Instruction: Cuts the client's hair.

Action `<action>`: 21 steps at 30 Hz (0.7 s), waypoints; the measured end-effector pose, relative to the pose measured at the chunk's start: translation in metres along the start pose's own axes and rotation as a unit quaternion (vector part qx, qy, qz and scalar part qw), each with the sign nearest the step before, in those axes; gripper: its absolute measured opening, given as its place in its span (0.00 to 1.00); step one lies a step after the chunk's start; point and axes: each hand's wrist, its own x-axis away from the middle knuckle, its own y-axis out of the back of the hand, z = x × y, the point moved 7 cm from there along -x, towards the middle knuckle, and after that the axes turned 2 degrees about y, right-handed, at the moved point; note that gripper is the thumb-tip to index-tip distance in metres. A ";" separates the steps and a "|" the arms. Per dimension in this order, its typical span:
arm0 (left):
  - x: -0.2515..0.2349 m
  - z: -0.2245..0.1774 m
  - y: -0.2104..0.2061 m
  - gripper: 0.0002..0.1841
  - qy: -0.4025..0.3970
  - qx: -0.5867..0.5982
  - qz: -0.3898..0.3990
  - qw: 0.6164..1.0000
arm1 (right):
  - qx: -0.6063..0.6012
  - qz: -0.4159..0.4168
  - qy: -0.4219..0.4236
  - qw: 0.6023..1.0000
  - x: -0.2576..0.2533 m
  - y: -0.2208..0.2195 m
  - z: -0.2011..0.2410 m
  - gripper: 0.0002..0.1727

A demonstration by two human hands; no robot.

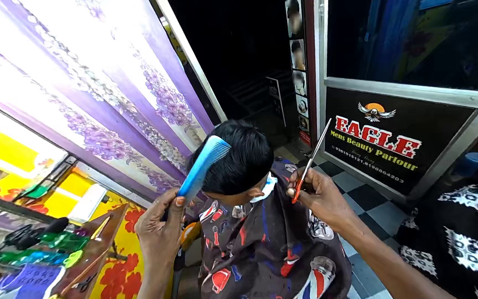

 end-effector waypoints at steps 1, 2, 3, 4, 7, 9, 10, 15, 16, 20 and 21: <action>0.004 -0.004 -0.002 0.13 -0.034 -0.022 0.006 0.999 | 0.005 -0.003 0.006 1.000 0.001 0.001 0.001 0.14; 0.008 -0.010 -0.005 0.13 -0.068 -0.048 0.010 0.997 | 0.012 -0.006 0.011 1.000 0.002 0.002 0.002 0.14; 0.011 -0.014 -0.008 0.14 -0.095 -0.073 0.010 0.993 | 0.016 -0.008 0.015 1.000 0.003 0.003 0.004 0.14; 0.015 -0.017 -0.010 0.14 -0.117 -0.095 0.010 0.989 | 0.019 -0.008 0.016 1.000 0.004 0.003 0.005 0.14; 0.024 -0.024 -0.017 0.13 -0.179 -0.151 0.012 0.972 | 0.031 -0.007 0.025 0.999 0.005 0.007 0.010 0.13; 0.028 -0.027 -0.022 0.11 -0.205 -0.183 0.024 0.961 | 0.048 -0.002 0.036 0.998 0.004 0.010 0.014 0.13; 0.031 -0.027 -0.025 0.11 -0.212 -0.200 0.032 0.956 | 0.059 0.003 0.043 0.997 0.003 0.012 0.017 0.13; 0.033 -0.023 -0.031 0.13 -0.185 -0.200 0.065 0.960 | 0.179 0.009 0.084 0.980 -0.004 0.030 0.034 0.15; 0.031 -0.021 -0.031 0.14 -0.159 -0.189 0.081 0.966 | 0.231 0.005 0.095 0.968 -0.006 0.033 0.040 0.16; 0.022 -0.019 -0.028 0.18 -0.061 -0.127 0.121 0.983 | 0.475 -0.030 0.186 0.860 -0.005 0.038 0.079 0.16; 0.020 -0.020 -0.026 0.18 -0.055 -0.118 0.113 0.985 | 0.514 -0.029 0.206 0.832 -0.006 0.037 0.086 0.17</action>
